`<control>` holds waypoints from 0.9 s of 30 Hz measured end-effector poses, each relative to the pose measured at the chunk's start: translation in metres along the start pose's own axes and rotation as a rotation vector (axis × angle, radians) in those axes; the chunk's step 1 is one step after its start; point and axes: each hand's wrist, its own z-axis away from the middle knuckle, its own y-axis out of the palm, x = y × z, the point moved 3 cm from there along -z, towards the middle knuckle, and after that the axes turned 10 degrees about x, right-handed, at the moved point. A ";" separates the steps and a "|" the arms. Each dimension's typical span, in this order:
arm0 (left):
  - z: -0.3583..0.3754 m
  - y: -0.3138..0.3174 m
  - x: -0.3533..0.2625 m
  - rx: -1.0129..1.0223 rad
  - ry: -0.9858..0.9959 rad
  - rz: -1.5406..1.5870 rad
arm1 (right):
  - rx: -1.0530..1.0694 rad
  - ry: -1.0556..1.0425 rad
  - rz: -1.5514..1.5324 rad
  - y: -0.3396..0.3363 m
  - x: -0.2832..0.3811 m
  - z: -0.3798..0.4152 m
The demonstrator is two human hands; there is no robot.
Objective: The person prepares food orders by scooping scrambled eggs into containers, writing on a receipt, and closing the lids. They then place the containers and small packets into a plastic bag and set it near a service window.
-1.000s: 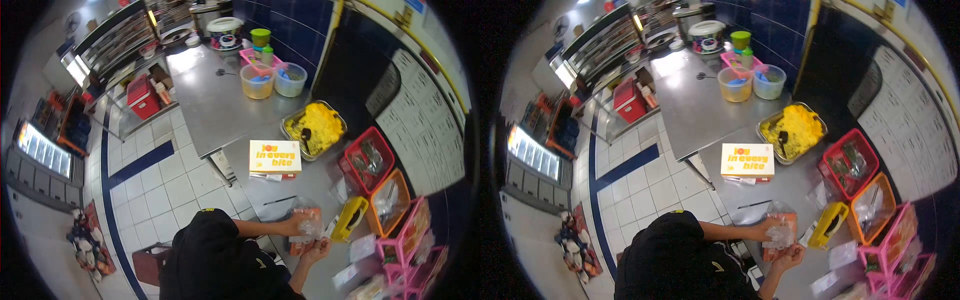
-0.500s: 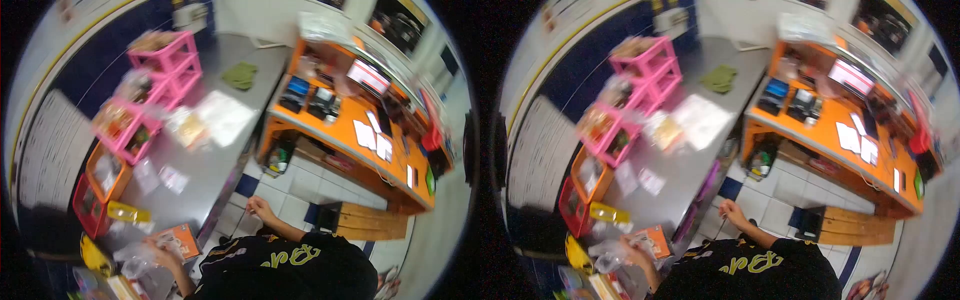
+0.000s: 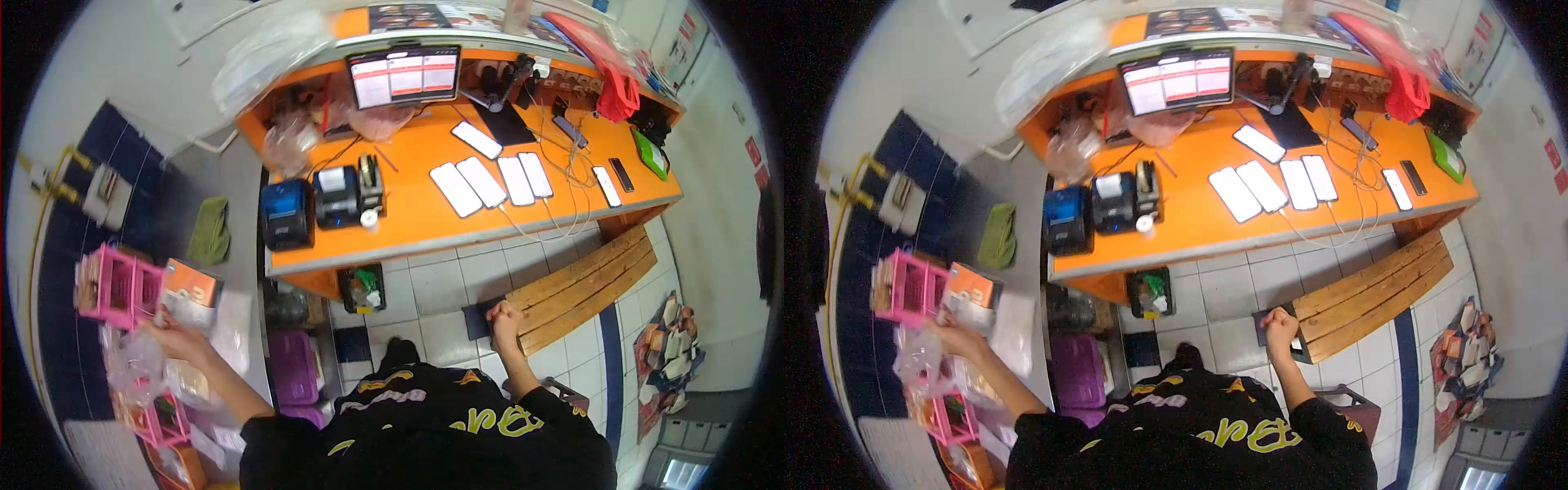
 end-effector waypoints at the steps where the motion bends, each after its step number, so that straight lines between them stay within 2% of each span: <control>1: -0.007 0.033 0.002 0.052 0.035 0.004 | -0.061 0.052 -0.134 -0.002 0.007 -0.012; 2: -0.023 0.055 0.011 0.064 0.041 0.011 | -0.114 0.103 -0.267 -0.002 0.012 -0.025; 4: -0.054 0.103 0.020 0.313 0.400 -0.226 | -0.116 0.102 -0.352 0.006 0.023 -0.058; 6: 0.012 0.208 -0.021 0.215 0.938 -0.781 | -0.144 0.117 -0.439 0.018 0.046 -0.092; 8: -0.017 0.270 0.001 0.403 0.829 -0.455 | -0.167 0.097 -0.430 0.030 0.063 -0.135; 10: -0.034 0.356 0.017 0.505 0.173 0.696 | -0.148 -0.016 -0.385 0.033 0.073 -0.175; 12: -0.008 0.445 0.026 0.544 0.186 0.675 | -0.188 -0.023 -0.336 0.026 0.083 -0.205; 14: -0.001 0.529 0.056 0.552 0.057 0.783 | -0.194 -0.191 -0.369 0.017 0.106 -0.230; 16: -0.004 0.613 0.100 0.701 -0.012 0.836 | -0.365 -0.191 -0.325 -0.004 0.107 -0.242; 17: 0.009 0.651 0.118 0.705 -0.068 0.788 | -0.418 -0.177 -0.284 -0.013 0.114 -0.242; 18: 0.022 0.685 0.136 0.704 -0.117 0.733 | -0.462 -0.161 -0.241 -0.021 0.120 -0.240; 20: 0.033 0.747 0.187 0.888 -0.284 0.743 | -0.516 -0.129 -0.231 -0.039 0.104 -0.241; 21: 0.032 0.777 0.216 0.897 -0.316 0.737 | -0.538 -0.069 -0.161 -0.045 0.101 -0.242; 23: 0.032 0.821 0.278 1.028 -0.683 0.644 | -0.544 0.028 -0.100 -0.059 0.082 -0.244; 24: 0.034 0.830 0.295 1.035 -0.714 0.622 | -0.562 0.058 -0.092 -0.069 0.062 -0.247; 26: 0.050 0.850 0.328 1.112 -1.055 0.325 | -0.499 -0.127 0.268 -0.094 0.040 -0.255; 27: 0.055 0.864 0.339 1.051 -1.234 0.347 | -0.518 -0.055 0.252 -0.105 0.038 -0.257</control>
